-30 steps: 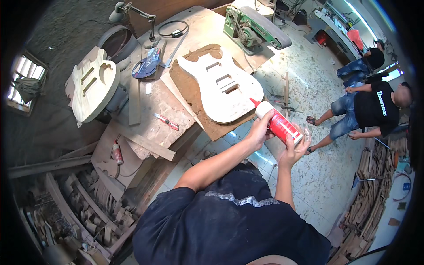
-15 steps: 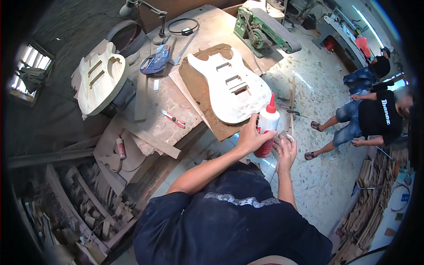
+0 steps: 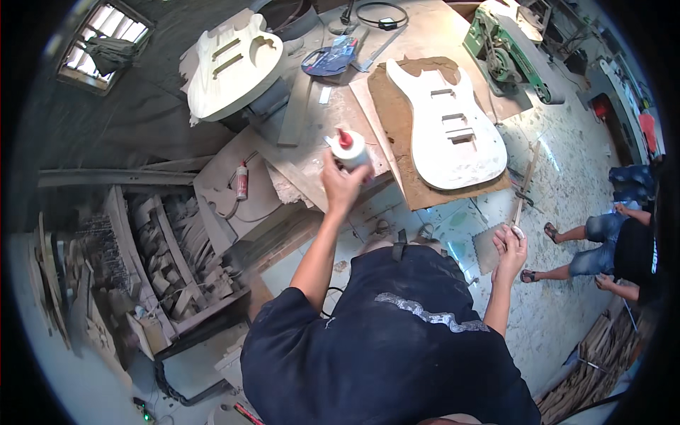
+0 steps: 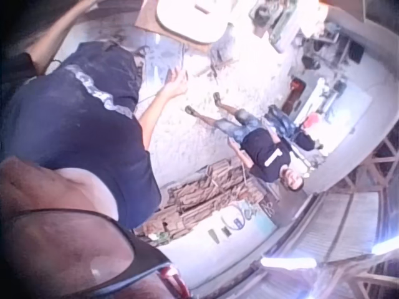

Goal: The person applies glue from a bottle onto the surface of a wooden guitar body and spreads it across the surface with their hand.

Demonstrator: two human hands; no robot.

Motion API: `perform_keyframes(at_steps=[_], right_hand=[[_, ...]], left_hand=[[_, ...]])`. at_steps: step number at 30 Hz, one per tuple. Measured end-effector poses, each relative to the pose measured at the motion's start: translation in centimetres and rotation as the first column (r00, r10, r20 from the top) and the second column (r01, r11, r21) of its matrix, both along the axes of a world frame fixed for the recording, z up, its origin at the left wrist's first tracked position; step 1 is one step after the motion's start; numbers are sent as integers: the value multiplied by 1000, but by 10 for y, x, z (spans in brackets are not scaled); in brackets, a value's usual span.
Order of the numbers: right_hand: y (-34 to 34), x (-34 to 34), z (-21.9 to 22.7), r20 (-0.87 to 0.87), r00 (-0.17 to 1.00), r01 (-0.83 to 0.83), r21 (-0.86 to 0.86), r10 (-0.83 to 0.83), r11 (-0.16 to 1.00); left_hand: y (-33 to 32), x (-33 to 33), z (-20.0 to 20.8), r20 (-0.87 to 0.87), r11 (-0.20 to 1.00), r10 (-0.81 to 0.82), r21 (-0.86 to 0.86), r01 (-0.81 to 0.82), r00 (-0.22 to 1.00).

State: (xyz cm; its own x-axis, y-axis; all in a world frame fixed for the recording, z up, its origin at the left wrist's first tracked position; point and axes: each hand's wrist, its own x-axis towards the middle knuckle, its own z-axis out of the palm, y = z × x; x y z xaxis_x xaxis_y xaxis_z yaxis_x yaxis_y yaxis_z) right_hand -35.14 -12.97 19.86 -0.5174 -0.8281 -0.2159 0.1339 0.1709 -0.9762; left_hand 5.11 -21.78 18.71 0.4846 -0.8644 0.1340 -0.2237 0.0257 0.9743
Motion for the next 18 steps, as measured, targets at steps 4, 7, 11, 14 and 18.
perform_keyframes(at_steps=[4,7,11,14,18], right_hand=[[-10,0,4,-8,1000,-21,-9,21,1000],[-14,-7,6,-23,1000,-3,-24,3,1000],[-20,-15,2,-105,994,-5,2,5,1000],[-29,-14,-19,-214,973,-80,14,81,997],[-28,-6,-28,-450,888,-99,18,97,995]], left_hand=[[-26,66,-26,139,939,345,-59,-340,928],[-45,107,-61,255,888,459,-113,-445,851],[-54,140,-105,245,864,504,-146,-483,828],[-49,151,-138,305,849,525,-116,-516,795],[-59,125,-125,415,866,432,58,-497,801]])
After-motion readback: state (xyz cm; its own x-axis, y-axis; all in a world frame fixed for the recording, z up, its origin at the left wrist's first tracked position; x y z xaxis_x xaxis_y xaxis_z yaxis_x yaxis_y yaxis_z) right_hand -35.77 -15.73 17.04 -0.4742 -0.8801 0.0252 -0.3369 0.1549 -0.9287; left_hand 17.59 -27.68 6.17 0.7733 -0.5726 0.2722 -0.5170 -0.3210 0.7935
